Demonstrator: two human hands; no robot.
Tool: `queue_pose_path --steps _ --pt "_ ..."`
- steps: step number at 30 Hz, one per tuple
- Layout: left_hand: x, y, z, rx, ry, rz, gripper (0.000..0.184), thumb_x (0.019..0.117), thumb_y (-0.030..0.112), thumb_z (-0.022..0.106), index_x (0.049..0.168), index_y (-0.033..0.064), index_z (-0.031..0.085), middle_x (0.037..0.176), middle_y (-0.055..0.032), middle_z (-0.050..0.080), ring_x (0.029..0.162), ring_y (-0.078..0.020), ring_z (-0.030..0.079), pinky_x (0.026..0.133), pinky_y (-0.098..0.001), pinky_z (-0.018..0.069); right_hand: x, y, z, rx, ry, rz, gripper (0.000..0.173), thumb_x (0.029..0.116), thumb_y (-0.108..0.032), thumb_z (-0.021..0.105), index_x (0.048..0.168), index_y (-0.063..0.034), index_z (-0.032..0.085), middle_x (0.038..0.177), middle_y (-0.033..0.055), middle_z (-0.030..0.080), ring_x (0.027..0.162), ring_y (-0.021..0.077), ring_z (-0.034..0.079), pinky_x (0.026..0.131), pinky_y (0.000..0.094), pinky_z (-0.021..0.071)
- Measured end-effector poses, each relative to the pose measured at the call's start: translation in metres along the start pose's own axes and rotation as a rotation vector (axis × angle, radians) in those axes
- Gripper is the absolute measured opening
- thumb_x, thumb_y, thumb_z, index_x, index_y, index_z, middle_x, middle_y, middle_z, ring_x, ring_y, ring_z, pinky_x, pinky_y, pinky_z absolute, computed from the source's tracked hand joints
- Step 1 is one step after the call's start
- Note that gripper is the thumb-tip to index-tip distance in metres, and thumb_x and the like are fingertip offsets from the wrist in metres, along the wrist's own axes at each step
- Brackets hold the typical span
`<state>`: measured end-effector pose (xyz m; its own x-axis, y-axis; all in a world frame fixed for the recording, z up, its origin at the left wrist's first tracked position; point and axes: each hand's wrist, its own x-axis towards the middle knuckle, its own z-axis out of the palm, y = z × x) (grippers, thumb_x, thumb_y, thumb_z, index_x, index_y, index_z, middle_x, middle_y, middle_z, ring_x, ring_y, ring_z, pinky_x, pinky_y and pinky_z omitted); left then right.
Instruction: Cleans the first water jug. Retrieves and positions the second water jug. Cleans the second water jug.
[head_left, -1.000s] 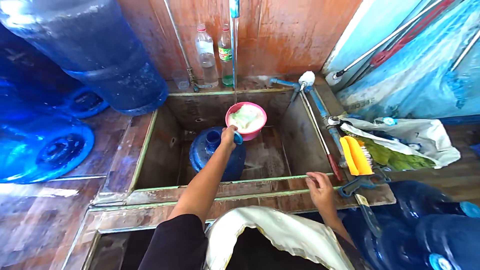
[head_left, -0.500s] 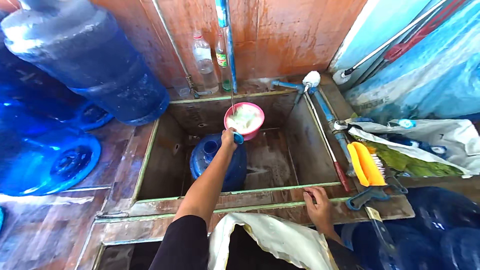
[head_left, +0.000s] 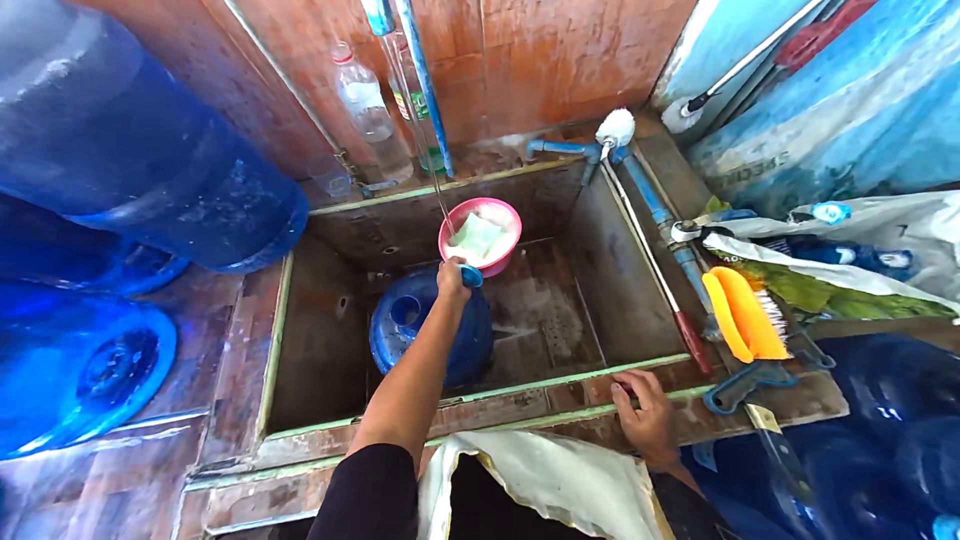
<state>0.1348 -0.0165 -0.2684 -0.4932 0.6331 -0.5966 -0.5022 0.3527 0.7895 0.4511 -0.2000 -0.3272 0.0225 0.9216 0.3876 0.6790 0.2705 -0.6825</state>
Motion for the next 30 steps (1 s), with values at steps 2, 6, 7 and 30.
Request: queue_pose_path --steps 2,6,7,30 --pt "0.003 -0.002 0.004 -0.007 0.015 -0.013 0.035 0.0985 0.011 0.052 0.132 0.0012 0.050 0.112 -0.0192 0.057 0.094 -0.0282 0.057 0.078 -0.0457 0.0509 0.000 -0.001 -0.001 0.003 -0.001 0.013 0.032 0.0920 -0.018 0.054 0.096 0.0073 0.074 0.100 0.0259 0.069 0.085 0.0303 0.069 0.079 0.0364 0.0575" --pt "0.002 0.004 0.015 0.002 0.007 0.017 0.031 0.1011 0.009 0.050 0.130 -0.0018 0.049 0.111 -0.0202 0.056 0.094 -0.0286 0.057 0.080 -0.0465 0.0515 -0.001 -0.003 -0.001 -0.006 0.006 0.030 0.032 0.0915 -0.018 0.055 0.095 0.0056 0.075 0.100 0.0242 0.071 0.087 0.0313 0.070 0.080 0.0388 0.0587" --pt "0.000 0.009 0.021 0.012 0.004 0.028 0.031 0.1016 0.009 0.049 0.130 -0.0028 0.049 0.111 -0.0206 0.057 0.094 -0.0284 0.058 0.080 -0.0463 0.0519 0.001 -0.003 -0.002 -0.009 0.011 0.031 0.031 0.0911 -0.018 0.055 0.095 0.0051 0.076 0.100 0.0235 0.071 0.088 0.0320 0.071 0.081 0.0403 0.0592" --pt "0.135 0.089 0.154 0.076 -0.209 0.339 0.062 0.1103 0.054 0.017 0.153 0.0130 0.038 0.141 -0.0096 0.055 0.122 -0.0187 0.058 0.099 -0.0425 0.0519 0.106 -0.013 -0.077 -0.160 0.282 0.162 0.028 0.1005 -0.017 0.057 0.117 0.0026 0.069 0.116 0.0196 0.063 0.105 0.0204 0.063 0.090 0.0320 0.0543"
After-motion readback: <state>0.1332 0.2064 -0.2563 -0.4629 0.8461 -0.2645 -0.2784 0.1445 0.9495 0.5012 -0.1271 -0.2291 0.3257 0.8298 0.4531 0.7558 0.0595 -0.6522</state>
